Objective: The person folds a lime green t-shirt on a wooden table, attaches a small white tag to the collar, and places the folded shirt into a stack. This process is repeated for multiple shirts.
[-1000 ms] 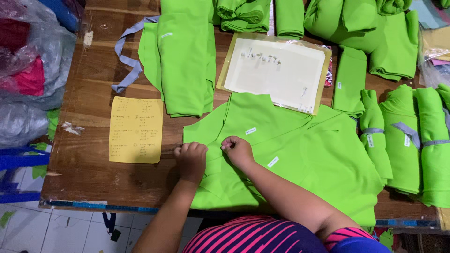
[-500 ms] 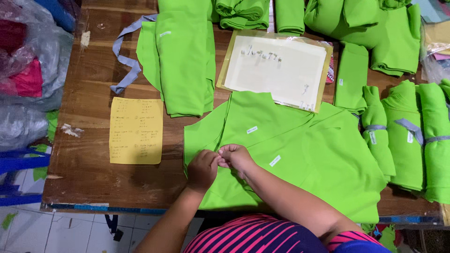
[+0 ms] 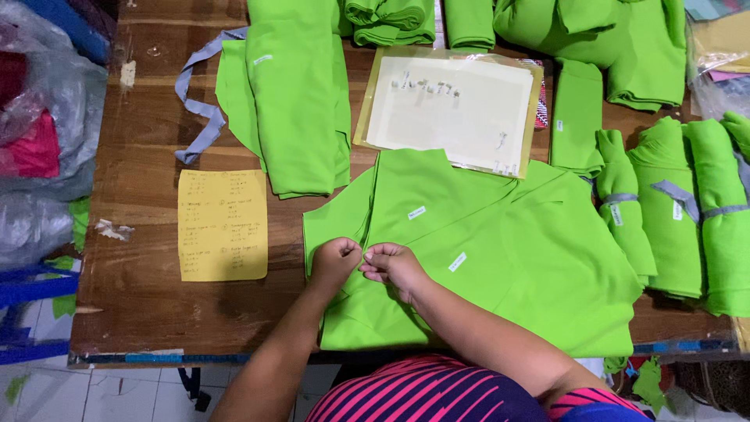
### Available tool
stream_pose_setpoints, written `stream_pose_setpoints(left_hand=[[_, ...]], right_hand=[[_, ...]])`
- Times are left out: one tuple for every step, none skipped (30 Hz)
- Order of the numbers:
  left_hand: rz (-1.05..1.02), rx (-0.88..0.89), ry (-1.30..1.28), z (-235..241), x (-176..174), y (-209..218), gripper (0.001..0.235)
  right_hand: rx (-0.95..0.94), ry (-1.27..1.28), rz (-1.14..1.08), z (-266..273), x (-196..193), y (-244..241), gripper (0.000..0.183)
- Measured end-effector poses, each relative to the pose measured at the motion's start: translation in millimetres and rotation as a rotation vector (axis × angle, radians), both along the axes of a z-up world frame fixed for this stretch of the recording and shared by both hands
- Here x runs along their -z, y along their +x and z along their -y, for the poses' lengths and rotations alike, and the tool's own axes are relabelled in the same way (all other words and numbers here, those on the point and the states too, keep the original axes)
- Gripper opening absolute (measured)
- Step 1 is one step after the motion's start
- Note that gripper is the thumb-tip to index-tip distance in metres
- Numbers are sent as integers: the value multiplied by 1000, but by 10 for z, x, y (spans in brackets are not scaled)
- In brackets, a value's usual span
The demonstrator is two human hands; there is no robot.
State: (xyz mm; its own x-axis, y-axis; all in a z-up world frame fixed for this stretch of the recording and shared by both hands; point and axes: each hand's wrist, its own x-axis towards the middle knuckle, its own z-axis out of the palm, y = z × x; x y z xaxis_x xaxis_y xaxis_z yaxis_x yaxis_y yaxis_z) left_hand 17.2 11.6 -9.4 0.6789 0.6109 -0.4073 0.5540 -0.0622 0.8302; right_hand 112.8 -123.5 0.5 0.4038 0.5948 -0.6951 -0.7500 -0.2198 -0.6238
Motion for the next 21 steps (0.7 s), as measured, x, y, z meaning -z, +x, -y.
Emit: stream_pose_setpoints(left_hand=[[2,5,1,-15,22,15,9],[35,-5,-64,-28,45,30,13],[66,-15,-131,-32,68,29,17],[65,-10,-132,-36,23,44,17],[62,33,-87,-45,-23,69,14],[59,75,-43,-53,-69,94,13],[59,82,-42,-83,-149,90,13],[-9,82,23,-112,-229,87,15],[-77,83,90,-146,-308,94,18],[-75,90,91,-260,-331,102,18],[-185,177,281,-363,-352,79,17],[-294,264,472,-467,-372,57,19],[-292,268,474,-408,-532,94,19],[-231,277,482,-347,-694,134,18],[-168,293,487,-282,-853,181,18],[-164,305,487,-177,-1093,274,18],[-115,315,347,-50,-1324,358,30],[-67,325,205,80,-1555,437,43],[-67,337,201,85,-1227,549,43],[-37,305,136,96,-901,659,38],[-4,273,75,94,-580,792,39]], right_hand=[[5,1,2,3,-10,-5,11],[8,-7,23,6,-18,-10,11],[10,-18,40,19,-27,-30,11],[15,-19,40,19,-33,-48,11],[31,-11,56,15,-40,-58,9],[47,-3,73,12,-47,-67,8],[53,-3,73,19,-65,-77,8],[81,-10,80,26,-83,-85,7],[109,-17,87,29,-100,-86,6],[116,-16,88,70,-115,-106,6],[135,-9,128,122,-129,-158,5],[153,-2,167,173,-143,-211,6],[157,-1,168,205,-209,-273,6],[191,12,155,237,-276,-331,4],[231,22,141,276,-345,-396,3],[243,20,142,273,-320,-417,3],[183,8,184,290,-289,-448,4],[123,-4,225,310,-256,-479,5],[134,-10,224,299,-189,-514,5],[114,-9,241,288,-125,-549,4],[94,-3,263,257,-55,-558,4]])
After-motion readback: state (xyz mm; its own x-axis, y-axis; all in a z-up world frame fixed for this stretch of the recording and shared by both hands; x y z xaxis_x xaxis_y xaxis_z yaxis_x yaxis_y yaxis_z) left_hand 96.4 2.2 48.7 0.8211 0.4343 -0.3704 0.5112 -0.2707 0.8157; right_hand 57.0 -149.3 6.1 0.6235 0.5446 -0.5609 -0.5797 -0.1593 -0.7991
